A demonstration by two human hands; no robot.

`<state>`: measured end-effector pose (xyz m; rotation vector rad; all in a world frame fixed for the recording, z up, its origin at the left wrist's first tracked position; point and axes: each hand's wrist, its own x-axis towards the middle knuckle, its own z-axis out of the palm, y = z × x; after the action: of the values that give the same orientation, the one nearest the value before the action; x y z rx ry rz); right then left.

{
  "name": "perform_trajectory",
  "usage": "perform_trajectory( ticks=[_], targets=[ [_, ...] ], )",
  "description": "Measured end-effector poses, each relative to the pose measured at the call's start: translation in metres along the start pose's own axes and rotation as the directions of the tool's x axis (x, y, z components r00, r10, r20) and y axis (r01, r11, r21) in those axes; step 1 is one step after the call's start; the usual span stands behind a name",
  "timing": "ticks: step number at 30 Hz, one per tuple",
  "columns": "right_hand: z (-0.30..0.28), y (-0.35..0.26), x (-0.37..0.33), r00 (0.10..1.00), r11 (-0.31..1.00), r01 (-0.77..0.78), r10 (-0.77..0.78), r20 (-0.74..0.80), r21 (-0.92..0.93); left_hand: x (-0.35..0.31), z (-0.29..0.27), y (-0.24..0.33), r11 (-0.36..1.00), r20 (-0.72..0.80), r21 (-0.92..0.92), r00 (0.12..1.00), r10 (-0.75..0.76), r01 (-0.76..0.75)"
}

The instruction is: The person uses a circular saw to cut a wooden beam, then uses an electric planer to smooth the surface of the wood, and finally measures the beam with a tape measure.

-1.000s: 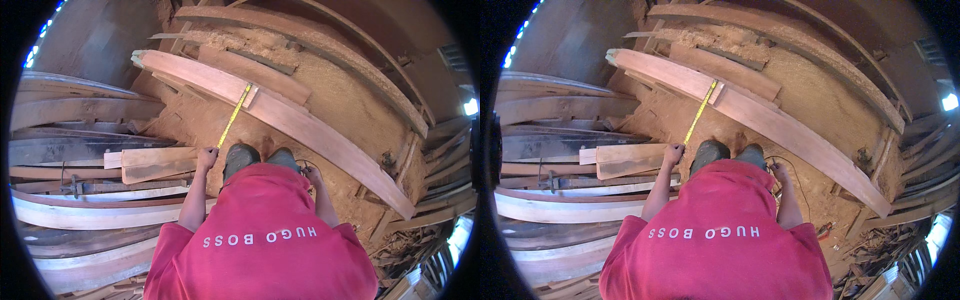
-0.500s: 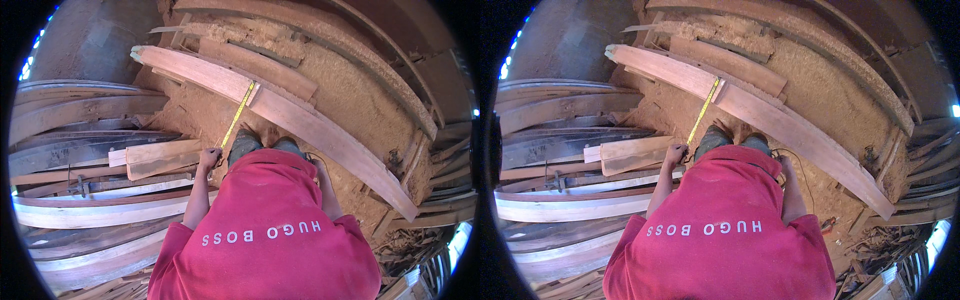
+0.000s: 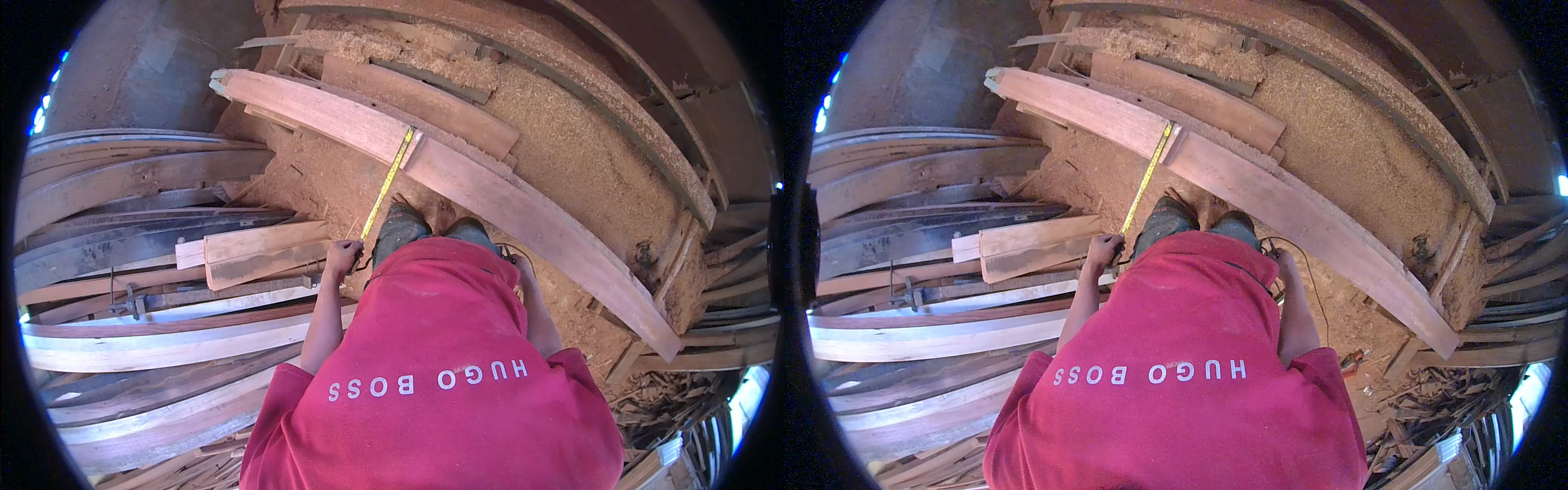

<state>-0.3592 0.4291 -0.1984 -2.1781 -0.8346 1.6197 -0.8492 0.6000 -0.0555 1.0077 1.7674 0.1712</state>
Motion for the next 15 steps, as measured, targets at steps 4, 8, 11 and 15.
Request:
perform_trajectory(
  ticks=[4, 8, 11, 15],
  targets=[
    [-0.003, -0.019, -0.006, 0.999, 0.989, 0.015, -0.019, -0.026, -0.148, -0.001, -0.002, 0.001, 1.000, -0.012, 0.029, 1.000, -0.006, 0.006],
    [-0.005, -0.027, -0.010, 0.999, 0.995, 0.009, -0.013, -0.036, -0.100, -0.001, -0.002, -0.002, 1.000, 0.002, 0.012, 1.000, -0.013, 0.013],
    [-0.005, -0.024, -0.007, 0.999, 0.996, -0.010, 0.006, -0.046, -0.090, 0.001, 0.000, -0.002, 1.000, 0.007, 0.005, 1.000, -0.008, 0.008],
    [-0.007, -0.019, -0.006, 0.999, 0.989, -0.005, 0.000, -0.037, -0.146, 0.002, 0.002, -0.002, 1.000, 0.000, -0.012, 1.000, 0.009, -0.009]
  ],
)
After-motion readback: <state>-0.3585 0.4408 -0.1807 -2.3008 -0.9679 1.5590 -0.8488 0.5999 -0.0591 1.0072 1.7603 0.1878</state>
